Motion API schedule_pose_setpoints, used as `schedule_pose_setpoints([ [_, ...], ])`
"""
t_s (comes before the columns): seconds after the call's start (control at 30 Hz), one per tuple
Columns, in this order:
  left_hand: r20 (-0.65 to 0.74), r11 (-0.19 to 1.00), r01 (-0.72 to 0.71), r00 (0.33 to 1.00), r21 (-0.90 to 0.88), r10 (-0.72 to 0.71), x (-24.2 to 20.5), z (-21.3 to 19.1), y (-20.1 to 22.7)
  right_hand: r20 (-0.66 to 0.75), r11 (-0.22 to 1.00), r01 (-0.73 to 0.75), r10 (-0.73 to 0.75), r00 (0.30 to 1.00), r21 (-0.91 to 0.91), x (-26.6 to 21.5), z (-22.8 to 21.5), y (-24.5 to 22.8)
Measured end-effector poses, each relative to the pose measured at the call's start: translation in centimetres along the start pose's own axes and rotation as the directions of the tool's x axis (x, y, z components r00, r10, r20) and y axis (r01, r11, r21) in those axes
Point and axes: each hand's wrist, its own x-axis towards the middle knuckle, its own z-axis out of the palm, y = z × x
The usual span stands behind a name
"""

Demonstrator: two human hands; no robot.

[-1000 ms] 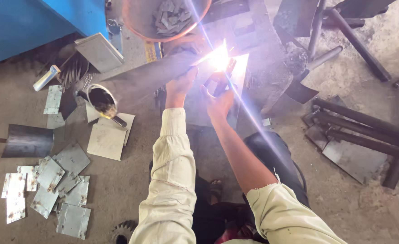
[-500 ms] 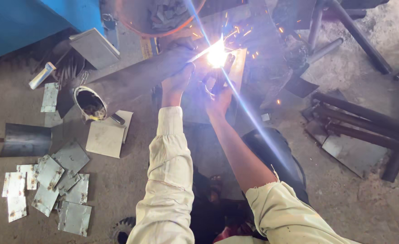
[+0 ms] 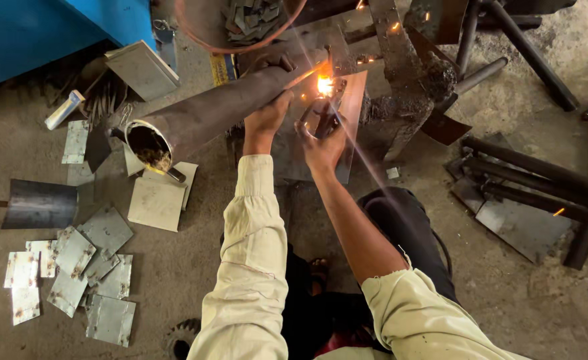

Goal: The person is welding a metal pipe to a metal sheet using a welding torch. They position the pipe against the sheet, apply the torch to create a weld, and repeat the process on different sections of the assembly.

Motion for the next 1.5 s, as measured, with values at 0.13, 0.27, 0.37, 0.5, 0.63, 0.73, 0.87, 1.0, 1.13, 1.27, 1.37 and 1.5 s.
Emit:
schedule_pose_setpoints([
  [0.13, 0.056, 0.987, 0.157, 0.986, -0.027, -0.156, -0.4, 0.9, -0.7, -0.024, 0.940, 0.212, -0.214, 0.977, 0.268, -0.1, -0.6, 0.6],
  [0.27, 0.166, 0.916, 0.401, 0.902, 0.018, -0.398, 0.6, -0.1, 2.0, -0.057, 0.999, 0.025, -0.022, 0.998, 0.040, 0.0, -1.0, -0.2],
  [0.37, 0.107, 0.985, 0.125, 0.988, -0.116, -0.113, 2.1, -1.2, 5.2, -0.036, 0.999, 0.037, -0.036, 0.999, 0.023, -0.2, -1.3, -1.1],
  [0.5, 0.115, 0.965, -0.012, 0.992, -0.262, 0.044, 3.2, -2.5, 7.7, -0.006, 0.998, 0.003, -0.003, 1.000, 0.058, -0.4, -1.5, -1.8],
  [0.63, 0.071, 0.992, 0.109, 0.992, -0.069, -0.104, 2.6, -1.7, 7.0, -0.022, 0.994, 0.021, -0.019, 1.000, 0.106, -0.8, -1.4, -2.2],
  [0.73, 0.170, 0.929, 0.306, 0.947, -0.208, -0.274, 2.6, -2.1, 6.4, 0.002, 0.990, 0.034, -0.034, 0.999, 0.136, -0.7, -1.4, -2.0],
  [0.87, 0.121, 0.993, 0.063, 0.991, -0.095, -0.052, 1.4, -1.3, 2.9, -0.003, 1.000, 0.015, -0.015, 1.000, 0.007, -0.1, -1.0, -1.0],
  [1.0, 0.191, 0.978, 0.210, 0.960, -0.010, -0.204, 0.1, 0.1, -1.0, -0.003, 0.990, 0.070, -0.070, 0.998, 0.122, -0.2, -0.9, -0.8],
  [1.13, 0.087, 0.998, -0.015, 0.996, -0.067, 0.021, -0.2, -0.5, -0.8, 0.017, 0.969, 0.058, -0.064, 0.998, 0.241, -0.5, -0.9, -1.5],
  [1.27, 0.154, 0.946, 0.217, 0.971, -0.242, -0.184, 0.3, -1.0, 0.1, 0.000, 0.983, 0.035, -0.035, 0.999, 0.178, -0.7, -1.1, -2.2],
  [1.37, 0.190, 0.869, 0.415, 0.908, -0.268, -0.374, 0.5, -1.0, 1.2, 0.015, 0.990, 0.038, -0.041, 0.999, 0.134, -0.7, -1.4, -2.5],
  [1.5, 0.122, 0.965, 0.045, 0.992, -0.258, -0.014, 1.3, -2.0, 2.9, 0.012, 0.972, 0.085, -0.090, 0.996, 0.220, -0.9, -1.2, -2.4],
])
